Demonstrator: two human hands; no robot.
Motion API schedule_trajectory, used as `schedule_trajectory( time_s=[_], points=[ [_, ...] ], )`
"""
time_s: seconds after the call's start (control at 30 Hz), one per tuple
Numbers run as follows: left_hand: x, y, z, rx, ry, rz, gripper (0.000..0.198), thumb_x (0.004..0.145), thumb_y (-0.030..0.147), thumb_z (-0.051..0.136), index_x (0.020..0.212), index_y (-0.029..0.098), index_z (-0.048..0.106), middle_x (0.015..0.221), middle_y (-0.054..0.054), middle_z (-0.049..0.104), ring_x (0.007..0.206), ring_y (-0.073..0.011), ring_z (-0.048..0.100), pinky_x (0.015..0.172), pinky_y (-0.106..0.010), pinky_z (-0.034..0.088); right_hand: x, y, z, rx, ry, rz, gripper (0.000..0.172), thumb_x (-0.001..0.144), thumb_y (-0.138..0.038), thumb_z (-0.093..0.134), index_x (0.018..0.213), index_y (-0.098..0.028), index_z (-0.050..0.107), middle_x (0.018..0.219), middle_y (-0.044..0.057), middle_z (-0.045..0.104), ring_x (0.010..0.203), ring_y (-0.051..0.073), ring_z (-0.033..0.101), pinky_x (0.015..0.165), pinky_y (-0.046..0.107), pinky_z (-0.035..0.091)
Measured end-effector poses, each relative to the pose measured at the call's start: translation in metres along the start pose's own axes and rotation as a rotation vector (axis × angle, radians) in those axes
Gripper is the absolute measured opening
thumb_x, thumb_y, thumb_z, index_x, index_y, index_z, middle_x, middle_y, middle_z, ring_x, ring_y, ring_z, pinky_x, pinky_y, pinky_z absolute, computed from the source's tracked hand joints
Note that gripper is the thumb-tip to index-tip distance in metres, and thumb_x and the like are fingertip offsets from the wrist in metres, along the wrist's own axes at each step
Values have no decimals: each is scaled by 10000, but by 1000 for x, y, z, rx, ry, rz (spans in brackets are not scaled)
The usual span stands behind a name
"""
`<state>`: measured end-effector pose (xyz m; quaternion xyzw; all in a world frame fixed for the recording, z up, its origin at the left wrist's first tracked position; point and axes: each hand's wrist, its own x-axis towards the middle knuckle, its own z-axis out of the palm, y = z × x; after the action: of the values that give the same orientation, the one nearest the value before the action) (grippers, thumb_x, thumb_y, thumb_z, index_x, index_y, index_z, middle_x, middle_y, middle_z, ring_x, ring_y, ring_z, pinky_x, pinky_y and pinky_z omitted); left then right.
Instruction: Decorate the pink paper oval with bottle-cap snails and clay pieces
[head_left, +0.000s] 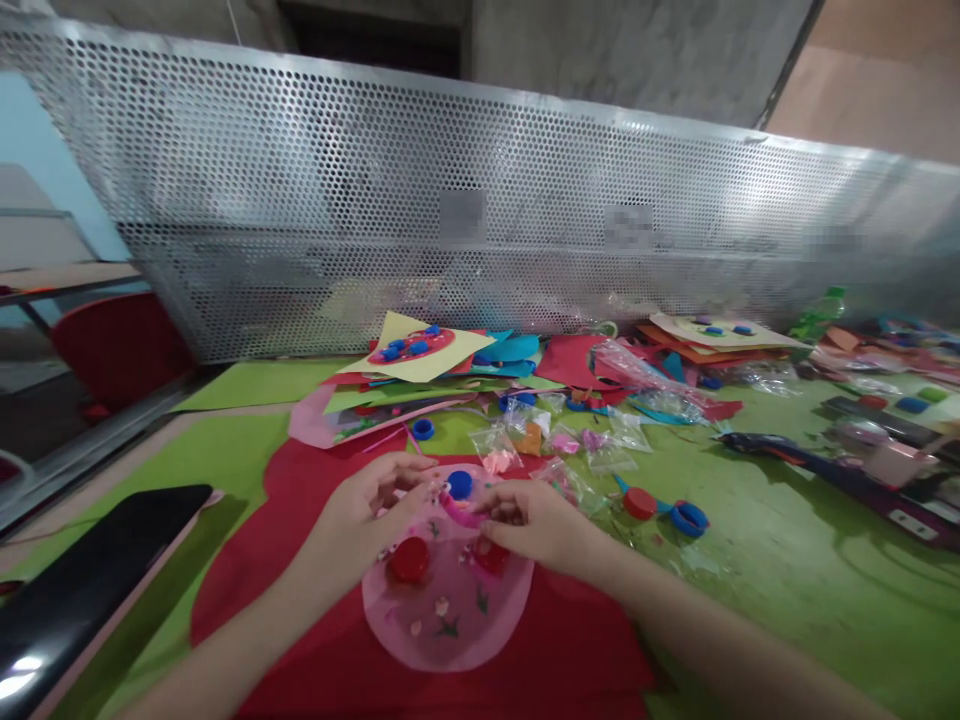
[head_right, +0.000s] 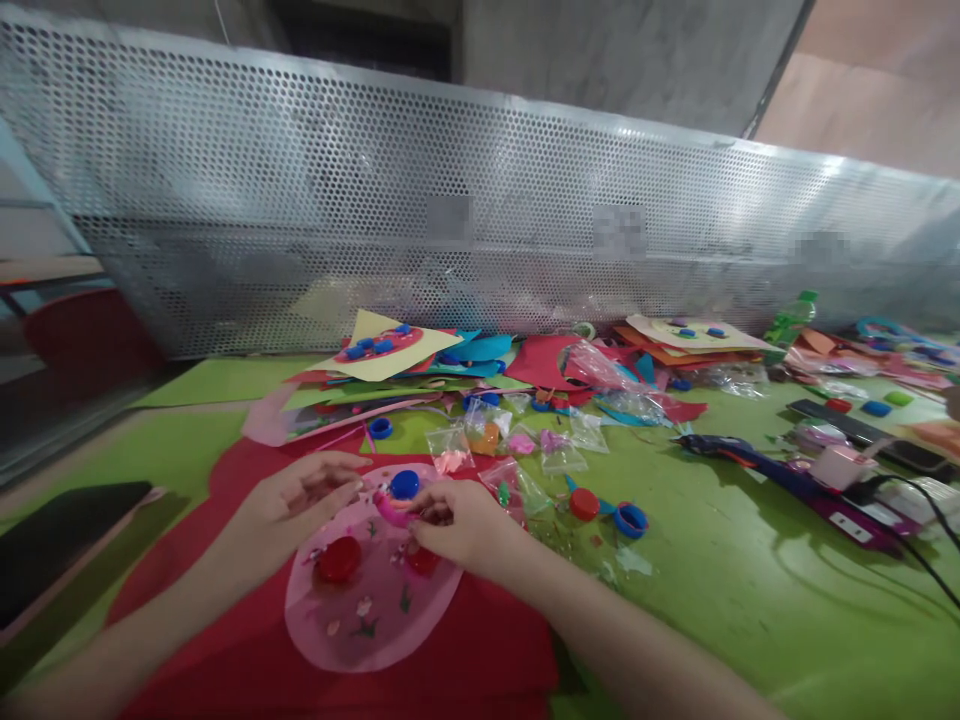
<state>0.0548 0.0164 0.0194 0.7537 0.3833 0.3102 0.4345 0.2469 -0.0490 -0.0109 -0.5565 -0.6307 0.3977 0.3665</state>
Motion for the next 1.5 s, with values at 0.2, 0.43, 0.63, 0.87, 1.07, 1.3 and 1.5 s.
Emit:
schedule_trajectory(
  time_s=[0.2,0.43,0.63,0.87,1.07,1.3,1.5],
  points=[
    [0,-3,4,60,-39,8,256,754,397,569,887,184,615,895,-69,672,871,-231,621,694,-291,492,-1,-4,-2,-7,33,24,268,719,-106,483,929,-153,641,682,12,656,657,145,617,607,251,464],
    [-1,-12,6,147,-30,10,299,751,414,582,974,216,610,948,-56,670,812,-220,625,649,-285,488,2,-7,-6,-21,48,51,295,686,-23,491,903,-147,648,695,14,663,668,138,621,604,241,462],
    [1,-17,5,79,-86,-12,284,757,384,578,977,215,638,1015,-62,675,955,-246,611,779,-331,493,3,-2,-3,15,18,8,265,705,-30,524,907,-153,643,810,32,681,739,140,638,684,272,497],
    [4,-17,6,15,-61,3,288,740,388,600,921,164,591,899,-80,671,857,-222,634,709,-299,512,3,-1,-3,0,79,-25,186,726,-80,548,889,-131,622,797,57,677,706,154,639,660,285,502],
    [0,-10,6,51,-60,15,260,750,373,579,915,172,565,833,-45,636,759,-187,622,649,-270,501,3,-2,-6,-98,118,-63,173,726,-96,558,880,-146,618,764,32,673,606,123,592,563,238,460],
    [8,-14,-9,506,-58,70,405,795,450,465,1092,183,538,1043,-76,640,959,-222,598,807,-320,482,2,-5,-37,-302,267,-108,151,773,-160,538,882,-163,641,829,42,665,668,139,561,610,254,434],
    [13,-23,-23,865,-40,49,313,793,263,420,1003,127,608,1100,-147,610,1069,-322,530,932,-475,364,6,9,-44,-445,266,-100,157,792,-188,534,872,-171,667,806,49,672,703,159,597,633,260,448]
  ],
)
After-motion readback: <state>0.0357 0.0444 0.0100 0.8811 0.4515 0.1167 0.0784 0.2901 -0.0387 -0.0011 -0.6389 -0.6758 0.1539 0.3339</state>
